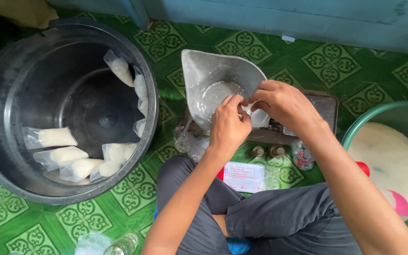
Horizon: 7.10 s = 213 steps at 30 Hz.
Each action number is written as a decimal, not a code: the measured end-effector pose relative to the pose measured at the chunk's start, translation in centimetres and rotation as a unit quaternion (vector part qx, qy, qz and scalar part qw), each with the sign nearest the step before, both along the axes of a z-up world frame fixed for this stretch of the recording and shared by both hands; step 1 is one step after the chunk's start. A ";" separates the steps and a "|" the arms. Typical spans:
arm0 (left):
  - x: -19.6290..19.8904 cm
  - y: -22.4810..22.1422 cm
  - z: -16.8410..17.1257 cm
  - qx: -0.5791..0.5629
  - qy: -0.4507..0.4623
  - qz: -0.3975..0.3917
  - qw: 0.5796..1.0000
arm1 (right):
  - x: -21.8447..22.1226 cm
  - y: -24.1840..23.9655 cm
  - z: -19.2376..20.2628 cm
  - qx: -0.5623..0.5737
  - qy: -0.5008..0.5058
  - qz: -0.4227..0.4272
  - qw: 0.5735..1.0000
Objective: Manually filling small plastic bags with white powder using a scoop and funnel and placing them in a basin.
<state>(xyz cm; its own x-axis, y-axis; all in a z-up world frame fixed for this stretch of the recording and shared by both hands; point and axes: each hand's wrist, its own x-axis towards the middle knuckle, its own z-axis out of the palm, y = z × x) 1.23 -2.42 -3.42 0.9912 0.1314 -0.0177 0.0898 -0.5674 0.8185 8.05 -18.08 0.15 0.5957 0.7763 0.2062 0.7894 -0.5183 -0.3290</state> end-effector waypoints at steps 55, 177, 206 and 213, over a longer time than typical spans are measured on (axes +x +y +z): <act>-5.5 -0.7 4.8 -0.031 -0.110 0.062 0.991 | -5.5 -1.7 3.7 0.008 0.176 -0.293 0.940; -28.0 -8.8 -11.1 -0.112 0.181 -0.353 0.911 | -8.0 -0.9 2.9 0.210 0.093 -0.218 0.949; -28.1 -8.9 -11.3 -0.114 0.172 -0.348 0.914 | -8.3 -0.1 2.6 0.178 0.025 -0.209 0.961; -28.1 -8.8 -11.2 -0.117 0.172 -0.349 0.914 | -8.3 0.0 2.7 0.167 0.001 -0.203 0.965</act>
